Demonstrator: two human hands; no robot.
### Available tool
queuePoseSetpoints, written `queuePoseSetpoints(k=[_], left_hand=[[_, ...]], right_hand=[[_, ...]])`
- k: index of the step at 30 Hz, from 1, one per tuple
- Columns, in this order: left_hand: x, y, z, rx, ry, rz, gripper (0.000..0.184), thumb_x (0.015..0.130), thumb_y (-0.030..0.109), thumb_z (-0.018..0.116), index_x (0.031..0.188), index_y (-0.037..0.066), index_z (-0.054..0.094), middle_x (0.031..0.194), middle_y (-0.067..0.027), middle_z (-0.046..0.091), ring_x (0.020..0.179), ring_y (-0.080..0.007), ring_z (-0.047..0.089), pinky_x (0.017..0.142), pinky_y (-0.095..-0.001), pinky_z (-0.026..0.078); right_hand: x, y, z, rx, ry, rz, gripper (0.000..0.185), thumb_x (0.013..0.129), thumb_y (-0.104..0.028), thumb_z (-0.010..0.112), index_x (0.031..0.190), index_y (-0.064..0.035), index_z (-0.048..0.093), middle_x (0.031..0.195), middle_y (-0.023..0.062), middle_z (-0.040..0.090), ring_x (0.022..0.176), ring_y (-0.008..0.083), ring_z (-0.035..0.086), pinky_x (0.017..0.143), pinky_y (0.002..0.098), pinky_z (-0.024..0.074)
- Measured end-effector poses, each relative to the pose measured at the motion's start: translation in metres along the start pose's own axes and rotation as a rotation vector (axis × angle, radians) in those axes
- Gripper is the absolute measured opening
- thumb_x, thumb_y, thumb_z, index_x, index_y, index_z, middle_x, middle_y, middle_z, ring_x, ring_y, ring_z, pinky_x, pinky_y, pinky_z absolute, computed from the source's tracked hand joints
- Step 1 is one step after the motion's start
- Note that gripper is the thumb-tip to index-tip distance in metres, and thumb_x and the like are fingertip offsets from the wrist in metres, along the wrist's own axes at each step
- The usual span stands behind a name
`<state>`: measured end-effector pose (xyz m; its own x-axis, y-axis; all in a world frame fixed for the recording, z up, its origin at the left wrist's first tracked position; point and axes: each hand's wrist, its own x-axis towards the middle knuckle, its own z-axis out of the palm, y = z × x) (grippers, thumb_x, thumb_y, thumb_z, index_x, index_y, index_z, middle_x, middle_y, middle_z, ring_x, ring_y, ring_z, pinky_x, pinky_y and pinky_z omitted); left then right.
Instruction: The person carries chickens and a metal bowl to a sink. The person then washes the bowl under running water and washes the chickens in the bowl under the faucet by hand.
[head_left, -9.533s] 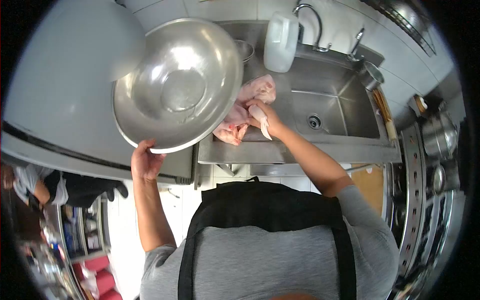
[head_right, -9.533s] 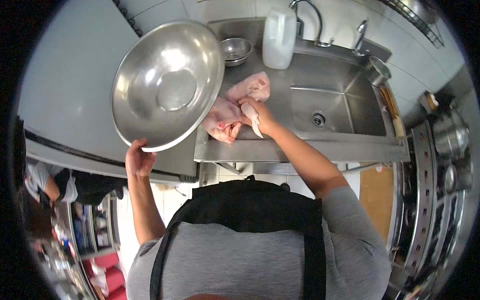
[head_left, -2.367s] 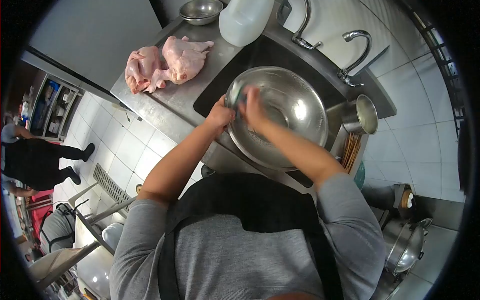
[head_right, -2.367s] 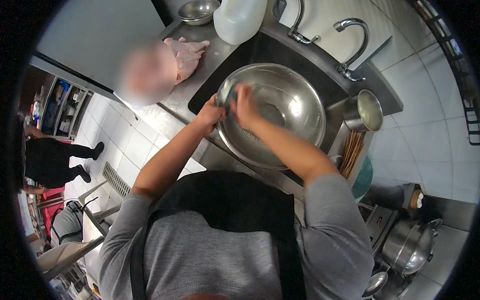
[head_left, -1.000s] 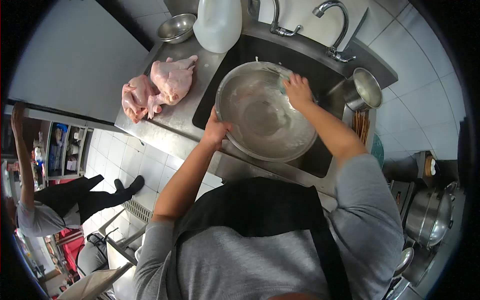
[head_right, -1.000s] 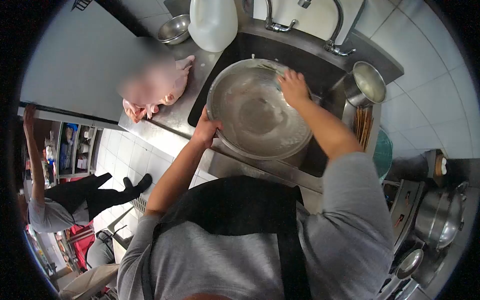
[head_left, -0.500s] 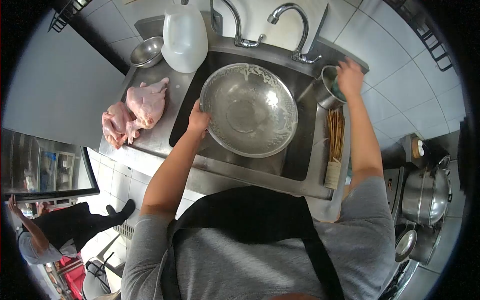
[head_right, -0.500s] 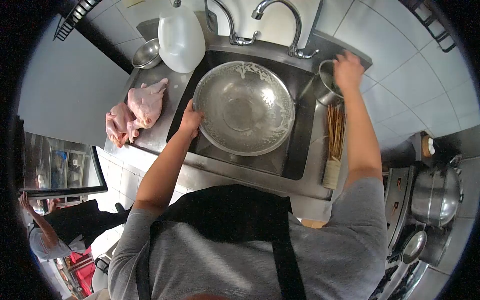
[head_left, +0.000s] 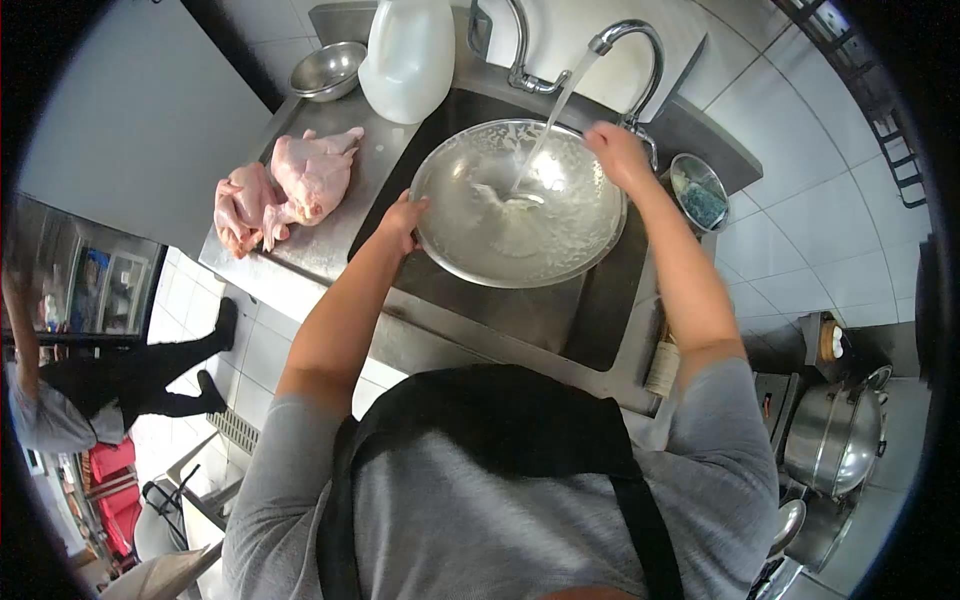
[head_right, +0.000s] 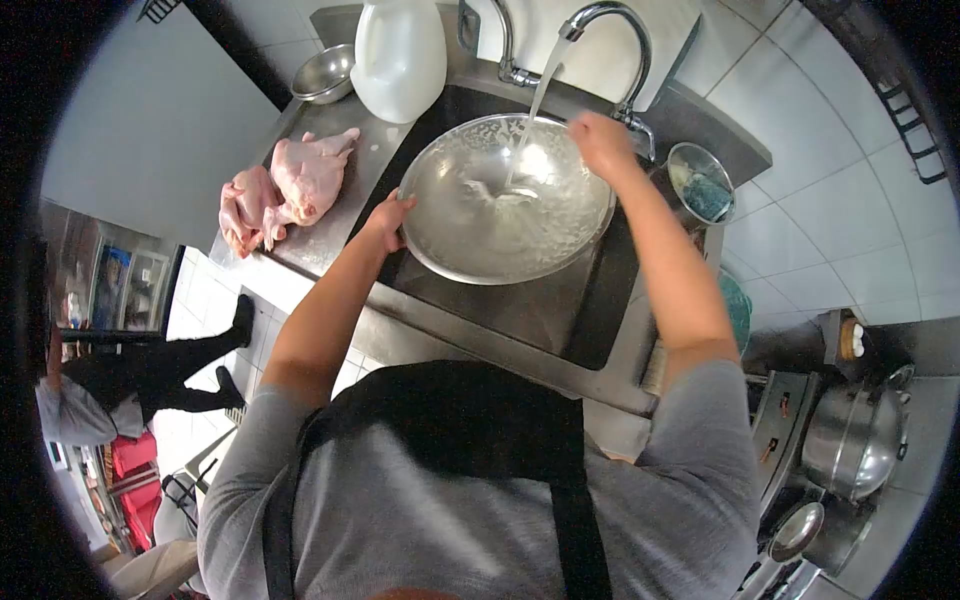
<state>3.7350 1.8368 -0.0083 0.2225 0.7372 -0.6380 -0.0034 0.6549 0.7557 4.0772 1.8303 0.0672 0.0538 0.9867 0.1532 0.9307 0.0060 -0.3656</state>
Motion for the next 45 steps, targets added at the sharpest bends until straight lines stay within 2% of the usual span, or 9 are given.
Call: queuePoseSetpoints(k=[3,9,14,18,24,30,35,39,45], left_hand=[[0.035,-0.013,-0.001,-0.030,-0.081,0.026,0.041,0.090,0.016,0.048,0.130,0.018,0.037,0.115,-0.0112,0.054,0.097,-0.0295,0.057,0.072,-0.0526,0.049],[0.094,0.002,0.057,0.387,-0.183,0.409,0.031,0.085,0.023,0.055,0.114,0.012,0.058,0.100,-0.0112,0.063,0.098,-0.0246,0.059,0.080,-0.0375,0.048],[0.068,0.051,0.127,1.147,0.063,0.621,0.035,0.080,0.026,0.053,0.114,0.020,0.058,0.103,-0.0138,0.063,0.097,-0.0317,0.059,0.082,-0.0415,0.047],[0.041,0.064,0.139,1.082,0.164,0.751,0.030,0.080,0.027,0.054,0.109,0.020,0.060,0.100,-0.0145,0.063,0.090,-0.0336,0.060,0.076,-0.0440,0.048],[-0.013,0.047,0.098,0.849,0.466,1.252,0.017,0.075,0.007,0.063,0.087,0.006,0.051,0.075,-0.0145,0.052,0.079,-0.0334,0.055,0.069,-0.0418,0.044],[-0.031,0.038,0.062,0.678,0.343,1.031,0.025,0.070,0.009,0.067,0.074,0.004,0.043,0.070,-0.0146,0.050,0.069,-0.0336,0.052,0.062,-0.0414,0.040],[-0.013,0.051,0.073,0.777,0.380,1.275,0.024,0.066,0.009,0.065,0.067,0.002,0.042,0.064,-0.0148,0.045,0.063,-0.0331,0.049,0.058,-0.0387,0.040],[-0.030,0.044,0.066,0.715,0.314,1.115,0.017,0.061,0.005,0.062,0.066,0.002,0.046,0.067,-0.0154,0.047,0.067,-0.0354,0.050,0.059,-0.0419,0.040],[-0.023,0.052,0.092,0.721,0.299,1.251,0.017,0.060,0.004,0.060,0.062,0.001,0.043,0.066,-0.0143,0.045,0.063,-0.0337,0.048,0.058,-0.0418,0.040]], right_hand=[[0.024,-0.046,0.044,0.994,-0.280,0.329,0.022,0.088,-0.015,0.048,0.098,0.0008,0.059,0.090,0.0159,0.064,0.082,0.0309,0.062,0.068,0.0411,0.0511],[0.057,-0.065,0.060,1.558,-0.415,0.572,0.029,0.087,-0.009,0.050,0.105,0.0125,0.052,0.102,0.0242,0.058,0.095,0.0310,0.060,0.088,0.0380,0.0490],[0.057,-0.058,0.031,1.359,-0.421,0.337,0.020,0.081,-0.008,0.053,0.095,0.0054,0.059,0.096,0.0195,0.061,0.085,0.0323,0.062,0.077,0.0416,0.0515],[0.042,-0.062,0.028,-0.128,0.108,-0.347,0.018,0.069,-0.011,0.064,0.086,-0.0143,0.067,0.096,0.0115,0.063,0.085,0.0337,0.061,0.074,0.0413,0.0489],[0.055,-0.080,0.029,-0.233,0.018,-0.222,0.010,0.071,-0.013,0.059,0.079,-0.0149,0.065,0.084,0.0132,0.064,0.085,0.0317,0.061,0.071,0.0435,0.0481],[0.066,-0.072,0.008,-0.092,-0.096,-0.239,0.008,0.068,-0.008,0.055,0.074,-0.0112,0.060,0.076,0.0109,0.062,0.077,0.0333,0.060,0.066,0.0415,0.0472],[0.057,-0.115,0.020,0.079,-0.190,-0.568,0.004,0.064,-0.009,0.058,0.066,-0.0097,0.055,0.068,0.0111,0.059,0.064,0.0303,0.056,0.058,0.0387,0.0440],[0.084,-0.054,-0.003,0.101,-0.120,-0.211,0.007,0.064,-0.011,0.061,0.066,-0.0086,0.055,0.067,0.0113,0.060,0.067,0.0272,0.059,0.060,0.0381,0.0450],[0.060,-0.100,-0.003,0.000,-0.139,-0.502,0.007,0.064,-0.013,0.062,0.066,-0.0087,0.057,0.068,0.0117,0.060,0.070,0.0306,0.060,0.063,0.0393,0.0463]])
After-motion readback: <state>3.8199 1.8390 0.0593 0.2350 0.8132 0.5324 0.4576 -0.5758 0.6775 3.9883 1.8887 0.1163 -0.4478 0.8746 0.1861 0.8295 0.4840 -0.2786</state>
